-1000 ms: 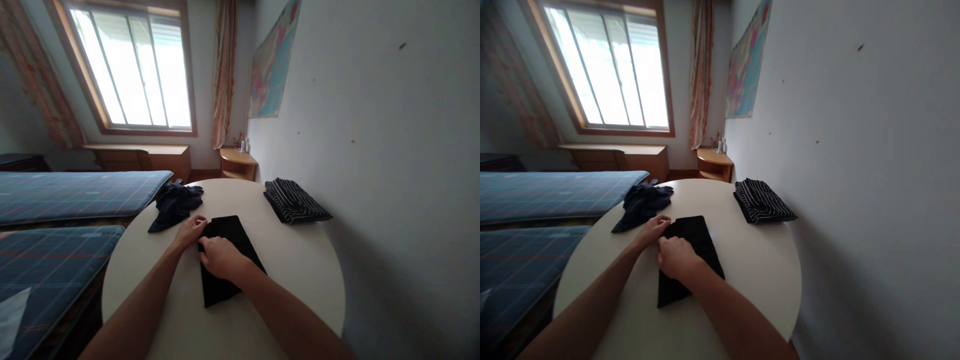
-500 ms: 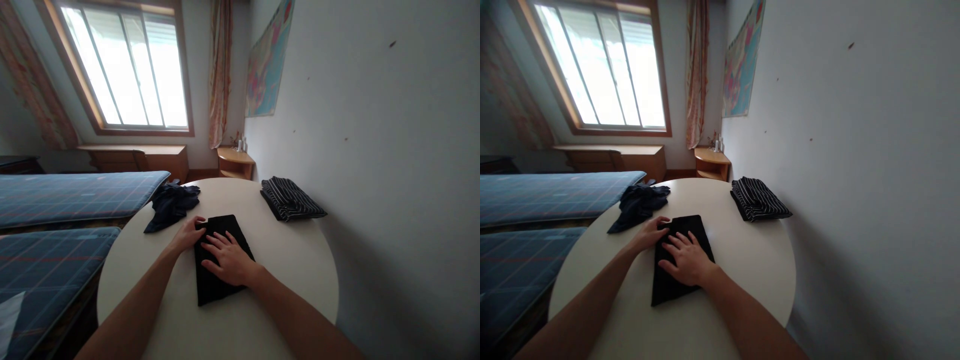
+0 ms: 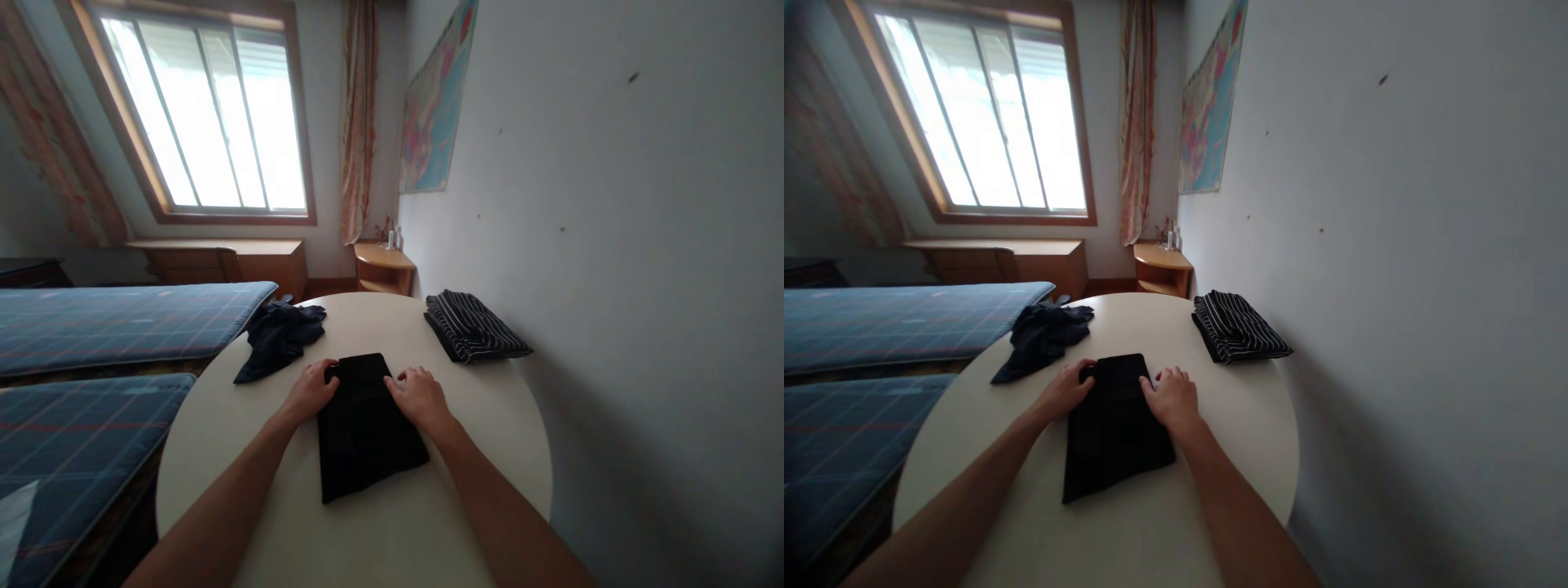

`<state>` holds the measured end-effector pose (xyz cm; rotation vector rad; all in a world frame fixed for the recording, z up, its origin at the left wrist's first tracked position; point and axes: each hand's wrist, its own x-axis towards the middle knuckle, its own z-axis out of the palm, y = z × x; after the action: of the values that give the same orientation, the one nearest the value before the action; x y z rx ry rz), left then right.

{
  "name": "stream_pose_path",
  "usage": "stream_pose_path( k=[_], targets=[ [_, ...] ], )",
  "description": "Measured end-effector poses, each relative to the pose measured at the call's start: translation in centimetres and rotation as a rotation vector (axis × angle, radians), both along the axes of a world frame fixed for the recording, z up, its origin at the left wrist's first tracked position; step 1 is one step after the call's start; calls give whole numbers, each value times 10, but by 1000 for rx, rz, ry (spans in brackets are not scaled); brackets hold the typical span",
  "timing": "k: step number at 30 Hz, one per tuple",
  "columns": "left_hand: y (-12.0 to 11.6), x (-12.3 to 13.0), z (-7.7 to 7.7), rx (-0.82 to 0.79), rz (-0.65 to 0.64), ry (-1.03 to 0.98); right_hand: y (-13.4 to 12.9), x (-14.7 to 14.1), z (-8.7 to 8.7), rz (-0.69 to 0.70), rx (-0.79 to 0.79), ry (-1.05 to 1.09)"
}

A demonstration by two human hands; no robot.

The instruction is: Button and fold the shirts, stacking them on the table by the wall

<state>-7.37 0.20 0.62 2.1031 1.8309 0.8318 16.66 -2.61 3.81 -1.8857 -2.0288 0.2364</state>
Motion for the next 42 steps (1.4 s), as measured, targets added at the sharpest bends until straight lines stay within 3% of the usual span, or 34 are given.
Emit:
stream_pose_path(
  k=[4,10,13,17,21,24,27,31,36,42],
  targets=[
    [1,3,-3,9,-2,-50,3,4,-2,10,-132,-2],
    [2,7,-7,27,-35,-143,2,1,-4,39,-159,-52],
    [-5,16,-3,121,-47,-142,4,8,-1,12,-174,-47],
    [-24,34,6,209,-215,-106,14,25,1,-92,-145,-26],
    [-40,53,3,67,-421,62,28,46,-2,-202,-119,30],
    [-45,62,-4,-53,-473,168,36,56,-7,-223,-103,129],
    [-45,64,-6,-68,-483,214,39,61,-11,-157,-63,245],
    [-45,62,-2,-53,-492,244,42,64,-12,91,-19,342],
    [-41,64,-1,-53,-443,240,51,71,6,162,10,330],
    [-32,62,-12,-30,-265,250,72,79,53,176,130,140]
  ],
)
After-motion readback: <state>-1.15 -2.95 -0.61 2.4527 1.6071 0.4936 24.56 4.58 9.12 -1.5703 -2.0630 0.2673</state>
